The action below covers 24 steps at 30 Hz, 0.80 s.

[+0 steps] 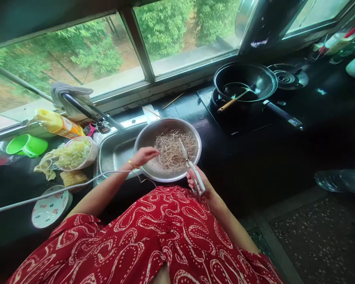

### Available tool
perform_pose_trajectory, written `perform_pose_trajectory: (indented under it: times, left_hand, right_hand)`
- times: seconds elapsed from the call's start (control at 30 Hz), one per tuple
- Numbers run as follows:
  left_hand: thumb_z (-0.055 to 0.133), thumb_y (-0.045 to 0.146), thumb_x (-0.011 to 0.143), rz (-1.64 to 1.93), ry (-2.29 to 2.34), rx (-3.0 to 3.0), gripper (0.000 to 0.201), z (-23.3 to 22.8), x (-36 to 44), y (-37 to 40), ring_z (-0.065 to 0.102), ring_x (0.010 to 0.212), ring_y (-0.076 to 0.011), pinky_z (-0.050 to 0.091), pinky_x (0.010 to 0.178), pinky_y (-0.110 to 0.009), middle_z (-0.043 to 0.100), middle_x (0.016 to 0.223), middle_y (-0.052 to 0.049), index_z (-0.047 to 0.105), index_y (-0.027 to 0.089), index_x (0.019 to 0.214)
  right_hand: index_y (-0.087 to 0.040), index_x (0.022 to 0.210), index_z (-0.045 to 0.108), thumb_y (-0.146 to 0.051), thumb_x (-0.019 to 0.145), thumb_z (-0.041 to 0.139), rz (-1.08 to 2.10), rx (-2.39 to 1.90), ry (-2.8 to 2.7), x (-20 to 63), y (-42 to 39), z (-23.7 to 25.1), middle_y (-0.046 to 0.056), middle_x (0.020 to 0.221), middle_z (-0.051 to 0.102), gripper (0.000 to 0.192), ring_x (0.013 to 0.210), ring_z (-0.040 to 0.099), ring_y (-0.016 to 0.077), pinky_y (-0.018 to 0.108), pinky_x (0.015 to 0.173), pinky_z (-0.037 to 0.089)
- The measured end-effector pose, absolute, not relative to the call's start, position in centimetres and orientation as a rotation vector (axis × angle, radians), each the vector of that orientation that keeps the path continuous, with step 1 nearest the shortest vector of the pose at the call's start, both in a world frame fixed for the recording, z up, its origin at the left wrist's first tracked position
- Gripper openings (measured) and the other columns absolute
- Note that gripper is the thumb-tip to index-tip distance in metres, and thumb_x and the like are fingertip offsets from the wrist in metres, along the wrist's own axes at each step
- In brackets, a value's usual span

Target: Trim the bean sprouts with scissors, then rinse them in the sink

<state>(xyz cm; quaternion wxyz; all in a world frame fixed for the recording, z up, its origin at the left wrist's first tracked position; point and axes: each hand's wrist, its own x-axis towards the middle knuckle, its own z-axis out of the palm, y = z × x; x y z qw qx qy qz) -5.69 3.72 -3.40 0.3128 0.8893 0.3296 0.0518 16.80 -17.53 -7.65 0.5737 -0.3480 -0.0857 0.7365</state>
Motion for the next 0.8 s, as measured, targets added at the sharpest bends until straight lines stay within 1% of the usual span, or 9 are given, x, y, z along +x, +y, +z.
perform_pose_trajectory:
  times: [0.13,0.23,0.3,0.37,0.47,0.57,0.63,0.7,0.8]
  left_hand:
    - [0.058,0.049,0.082,0.715,1.153,1.938,0.036,2.9,-5.9,6.3,0.049,0.059,-0.0106,0.040,0.057,-0.025,0.062,0.070,-0.002,0.069,0.015,0.086]
    - [0.061,0.045,0.080,0.918,1.156,1.822,0.029,6.9,-5.7,6.9,0.040,0.051,-0.0095,0.032,0.049,-0.026,0.058,0.063,-0.001,0.067,0.017,0.077]
    - [0.061,0.044,0.080,0.919,1.173,1.823,0.026,8.0,-5.5,7.2,0.037,0.050,-0.0102,0.030,0.048,-0.027,0.056,0.061,0.000,0.066,0.020,0.072]
    - [0.061,0.044,0.079,0.726,1.235,1.879,0.025,7.6,-5.3,7.7,0.039,0.050,-0.0113,0.032,0.049,-0.028,0.055,0.060,0.000,0.067,0.021,0.070]
    - [0.058,0.039,0.081,0.062,1.402,2.075,0.026,4.6,-4.7,8.2,0.049,0.056,-0.0142,0.039,0.056,-0.030,0.062,0.064,-0.003,0.069,0.018,0.069]
    - [0.054,0.034,0.086,-0.453,1.511,2.383,0.027,0.5,-2.7,7.1,0.060,0.075,-0.0204,0.044,0.070,-0.032,0.068,0.080,-0.009,0.072,0.016,0.078]
    - [0.051,0.037,0.090,-0.449,1.361,2.599,0.029,-2.0,-0.6,5.5,0.061,0.091,-0.0221,0.045,0.081,-0.032,0.068,0.095,-0.010,0.072,0.018,0.095]
    - [0.051,0.044,0.091,-0.379,1.118,2.739,0.036,-4.0,1.5,3.7,0.057,0.104,-0.0228,0.043,0.089,-0.033,0.064,0.111,-0.009,0.066,0.021,0.114]
    - [0.058,0.046,0.086,-0.505,1.052,2.857,0.039,-5.8,3.5,2.6,0.051,0.112,-0.0273,0.043,0.091,-0.040,0.055,0.124,-0.011,0.061,0.025,0.119]
  right_hand:
    - [-0.023,0.106,0.054,-0.043,0.069,0.077,1.712,-0.794,-0.200,16.9,-17.7,-7.8,-0.005,0.070,0.055,0.048,0.048,0.044,0.0038,0.014,0.041,0.037]
    - [-0.023,0.108,0.054,-0.044,0.070,0.076,1.713,-0.788,-0.222,17.0,-17.7,-8.1,-0.005,0.069,0.054,0.049,0.046,0.043,0.0040,0.015,0.040,0.036]
    - [-0.023,0.107,0.054,-0.045,0.070,0.076,1.710,-0.786,-0.228,17.1,-17.8,-8.1,-0.005,0.069,0.054,0.049,0.046,0.042,0.0039,0.015,0.039,0.036]
    - [-0.023,0.107,0.054,-0.044,0.070,0.076,1.705,-0.781,-0.221,17.2,-17.9,-8.1,-0.005,0.070,0.054,0.049,0.046,0.043,0.0035,0.015,0.040,0.036]
    - [-0.023,0.105,0.054,-0.044,0.070,0.076,1.677,-0.780,-0.192,17.6,-18.2,-8.1,-0.005,0.071,0.054,0.046,0.047,0.043,0.0028,0.014,0.041,0.036]
    - [-0.024,0.107,0.053,-0.043,0.071,0.075,1.644,-0.785,-0.164,18.3,-18.7,-8.5,-0.005,0.071,0.055,0.046,0.047,0.043,0.0032,0.014,0.041,0.036]
    - [-0.024,0.110,0.053,-0.042,0.072,0.074,1.619,-0.791,-0.143,18.7,-19.1,-8.8,-0.005,0.070,0.055,0.047,0.046,0.042,0.0037,0.015,0.041,0.036]
    - [-0.024,0.113,0.053,-0.042,0.073,0.074,1.594,-0.797,-0.116,19.1,-19.6,-9.0,-0.005,0.069,0.055,0.049,0.046,0.042,0.0040,0.015,0.040,0.037]
    - [-0.024,0.114,0.053,-0.041,0.072,0.074,1.567,-0.791,-0.086,19.4,-20.0,-9.1,-0.005,0.070,0.056,0.049,0.047,0.044,0.0043,0.015,0.041,0.037]
